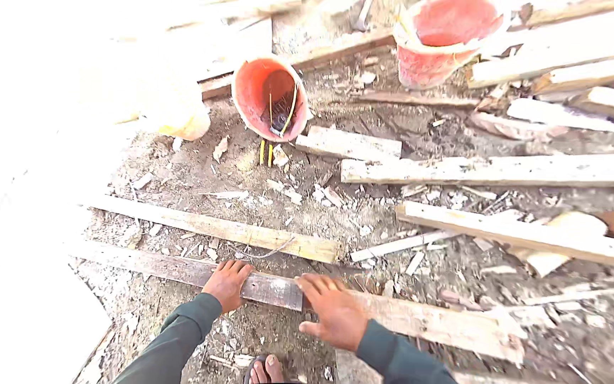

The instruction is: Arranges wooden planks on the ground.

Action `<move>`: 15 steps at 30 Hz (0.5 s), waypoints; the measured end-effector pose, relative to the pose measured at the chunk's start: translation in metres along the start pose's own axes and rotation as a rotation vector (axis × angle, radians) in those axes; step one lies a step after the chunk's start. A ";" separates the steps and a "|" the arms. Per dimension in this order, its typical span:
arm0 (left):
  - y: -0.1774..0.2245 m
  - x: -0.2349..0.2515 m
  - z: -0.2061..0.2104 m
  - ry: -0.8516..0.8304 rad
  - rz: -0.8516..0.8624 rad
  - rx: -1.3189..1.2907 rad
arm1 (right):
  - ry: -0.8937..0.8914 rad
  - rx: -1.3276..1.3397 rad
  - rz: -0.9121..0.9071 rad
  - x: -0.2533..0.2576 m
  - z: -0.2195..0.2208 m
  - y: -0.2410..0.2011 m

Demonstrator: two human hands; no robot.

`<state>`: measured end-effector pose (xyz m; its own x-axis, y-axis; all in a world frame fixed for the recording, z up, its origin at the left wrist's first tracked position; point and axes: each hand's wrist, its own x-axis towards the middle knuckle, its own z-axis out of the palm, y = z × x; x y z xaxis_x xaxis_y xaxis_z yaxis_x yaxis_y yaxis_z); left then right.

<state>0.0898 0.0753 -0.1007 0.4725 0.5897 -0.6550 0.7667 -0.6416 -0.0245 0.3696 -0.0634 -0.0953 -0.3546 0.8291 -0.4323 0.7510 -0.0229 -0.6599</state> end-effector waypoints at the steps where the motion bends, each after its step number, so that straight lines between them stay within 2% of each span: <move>1: 0.002 -0.001 -0.001 -0.012 -0.012 -0.001 | -0.024 -0.030 -0.002 0.012 0.009 -0.004; 8: 0.006 -0.002 0.002 -0.004 -0.041 -0.012 | 0.140 -0.208 -0.004 0.027 0.042 0.009; 15: -0.026 0.000 0.005 0.034 0.157 -0.029 | 0.169 -0.235 -0.006 0.021 0.040 0.010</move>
<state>0.0680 0.0896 -0.1040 0.6016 0.4996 -0.6233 0.6942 -0.7131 0.0985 0.3468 -0.0684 -0.1357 -0.2768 0.9104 -0.3074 0.8644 0.0962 -0.4936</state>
